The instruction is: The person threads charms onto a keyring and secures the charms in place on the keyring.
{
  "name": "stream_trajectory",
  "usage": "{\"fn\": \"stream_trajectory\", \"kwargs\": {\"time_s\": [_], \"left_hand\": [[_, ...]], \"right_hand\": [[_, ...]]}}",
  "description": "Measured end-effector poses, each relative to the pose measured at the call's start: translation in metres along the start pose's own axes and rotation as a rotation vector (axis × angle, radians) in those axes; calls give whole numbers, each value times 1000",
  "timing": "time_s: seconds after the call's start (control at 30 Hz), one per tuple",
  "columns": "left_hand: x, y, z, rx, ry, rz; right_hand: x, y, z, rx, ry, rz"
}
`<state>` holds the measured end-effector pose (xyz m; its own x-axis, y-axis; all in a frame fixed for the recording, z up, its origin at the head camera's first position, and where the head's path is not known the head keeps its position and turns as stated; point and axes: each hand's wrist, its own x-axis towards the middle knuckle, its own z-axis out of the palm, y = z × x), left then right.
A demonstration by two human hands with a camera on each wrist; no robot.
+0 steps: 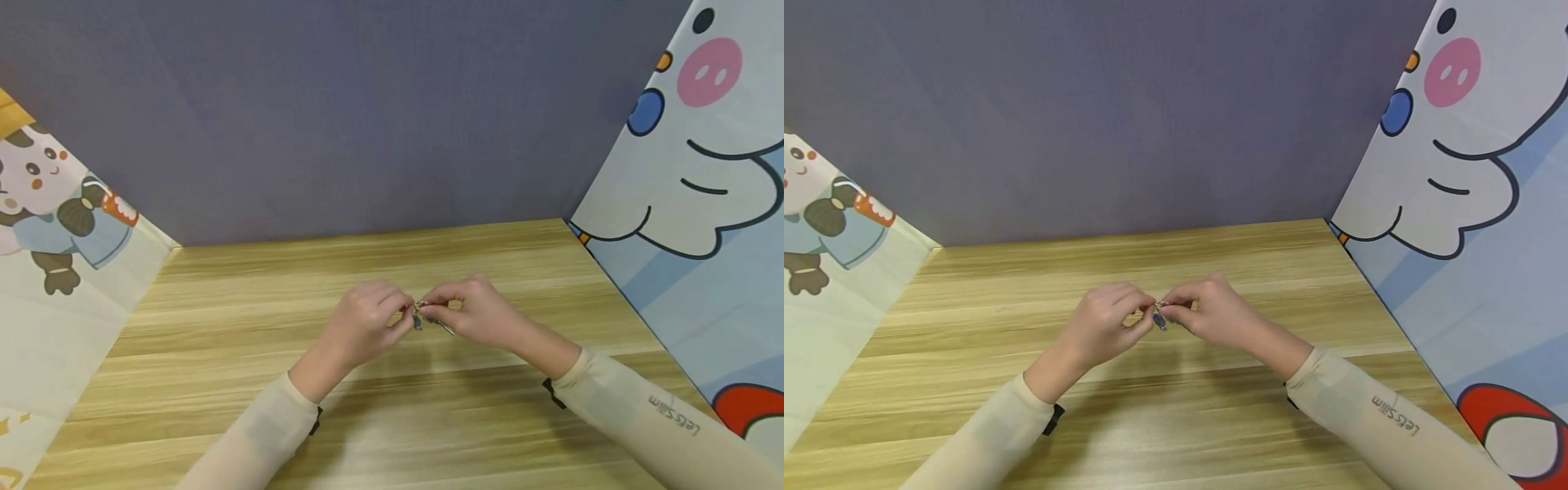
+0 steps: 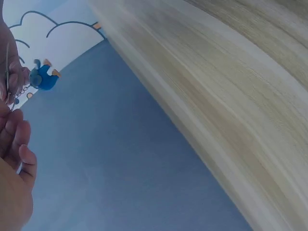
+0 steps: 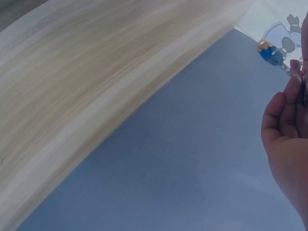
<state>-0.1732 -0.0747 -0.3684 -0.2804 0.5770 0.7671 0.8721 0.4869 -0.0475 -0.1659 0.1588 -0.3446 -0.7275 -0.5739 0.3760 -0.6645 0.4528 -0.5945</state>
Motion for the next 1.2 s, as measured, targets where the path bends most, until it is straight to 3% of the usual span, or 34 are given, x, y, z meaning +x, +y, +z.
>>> {"fn": "stream_trajectory", "kwargs": {"time_s": [0.1,0.17,0.23,0.33,0.4,0.5,0.73,1.0,1.2], "left_hand": [[1,1,0,-13,24,-1],[1,2,-1,-119,19,-52],[0,1,-2,-309,-18,-166],[-2,-1,-4,-662,-107,-434],[-2,-3,-6,-837,-165,-603],[-3,-4,-9,-1013,-224,-732],[-5,-4,-2,-1266,-183,-734],[-3,0,2,-1347,-132,-745],[-4,1,3,-1413,-102,-765]], "right_hand": [[0,-1,-1,9,-6,34],[0,-1,-2,29,-13,57],[0,-2,-3,58,-18,76],[0,-2,-5,98,-26,99],[0,-2,-6,119,-31,114],[-1,-2,-7,144,-42,138],[-1,-2,-6,242,-49,154],[-1,-3,-3,329,-28,178],[-2,-4,-2,383,-24,243]]}}
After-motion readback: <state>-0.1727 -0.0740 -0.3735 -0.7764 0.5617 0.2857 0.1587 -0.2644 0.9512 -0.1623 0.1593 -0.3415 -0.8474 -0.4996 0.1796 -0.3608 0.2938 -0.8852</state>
